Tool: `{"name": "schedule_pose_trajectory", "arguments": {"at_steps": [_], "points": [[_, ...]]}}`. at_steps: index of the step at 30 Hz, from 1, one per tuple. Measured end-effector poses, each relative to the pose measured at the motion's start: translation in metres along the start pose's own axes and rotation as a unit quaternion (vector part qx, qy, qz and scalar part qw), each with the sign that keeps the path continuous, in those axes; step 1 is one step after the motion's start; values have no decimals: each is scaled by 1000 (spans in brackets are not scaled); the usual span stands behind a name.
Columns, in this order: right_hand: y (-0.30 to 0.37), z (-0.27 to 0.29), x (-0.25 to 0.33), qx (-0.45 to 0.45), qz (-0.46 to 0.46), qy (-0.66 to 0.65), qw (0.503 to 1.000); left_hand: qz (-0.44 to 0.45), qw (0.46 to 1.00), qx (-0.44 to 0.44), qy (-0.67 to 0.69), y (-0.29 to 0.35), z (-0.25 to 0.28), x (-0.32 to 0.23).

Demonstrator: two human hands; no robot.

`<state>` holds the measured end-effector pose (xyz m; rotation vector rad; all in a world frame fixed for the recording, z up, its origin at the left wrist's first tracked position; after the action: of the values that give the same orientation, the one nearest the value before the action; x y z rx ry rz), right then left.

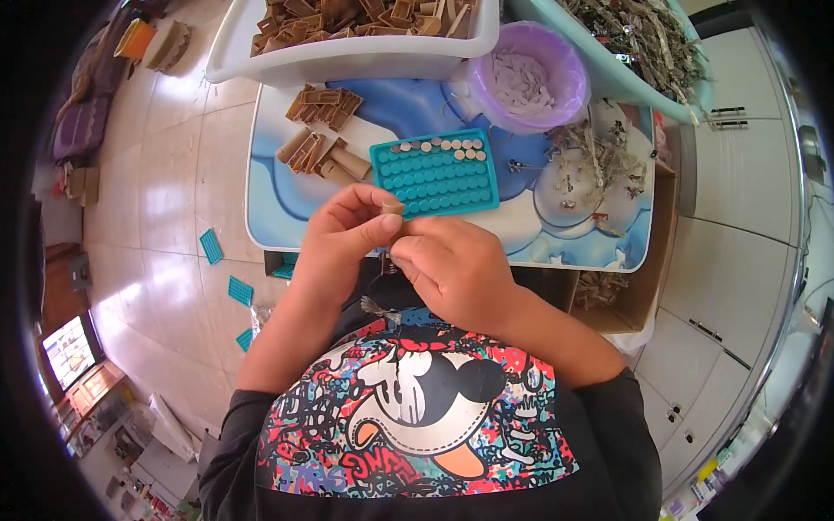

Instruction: The person assembles small plastic housings by hand, inserting metal pins and wires into them.

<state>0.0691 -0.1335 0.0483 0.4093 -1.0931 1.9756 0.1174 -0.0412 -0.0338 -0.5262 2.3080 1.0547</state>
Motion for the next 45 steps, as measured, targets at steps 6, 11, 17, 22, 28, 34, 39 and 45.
{"name": "schedule_pose_trajectory", "arguments": {"at_steps": [6, 11, 17, 22, 28, 34, 39, 45], "points": [[0, 1, 2, -12, 12, -62, 998, -51, 998, -44, -19, 6, 4, -12], [-3, 20, -19, -93, -86, -99, 987, 18, 995, 28, 91, 2, 6, 9], [-7, 20, -26, -102, -64, -47, 992, 43, 990, 92, 94, 5, -10, 16], [-10, 19, -22, -79, -45, 8, 996, 45, 994, 63, 77, 5, -5, 18], [-13, 19, -15, -64, -11, 56, 996, 34, 996, 61, 56, 4, -6, 18], [-13, 15, -16, -52, -11, 56, 997, 64, 996, 22, 59, 6, -4, 21], [-8, 11, -22, -66, -41, 17, 997, 68, 993, 41, 85, 6, -5, 24], [-9, 10, -3, -44, 32, 79, 995, 34, 993, 10, 110, 5, 1, 18]]}}
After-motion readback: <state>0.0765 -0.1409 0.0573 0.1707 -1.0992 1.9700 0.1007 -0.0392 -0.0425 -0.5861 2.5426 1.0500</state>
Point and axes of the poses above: each hand's wrist, its own y-axis away from the middle knuckle, its own z-axis out of the back of the hand, x = y × z, the point moved 9 cm from there along -y, towards the middle knuckle, and after that the axes turned 14 degrees about z, right-handed, at the moved point
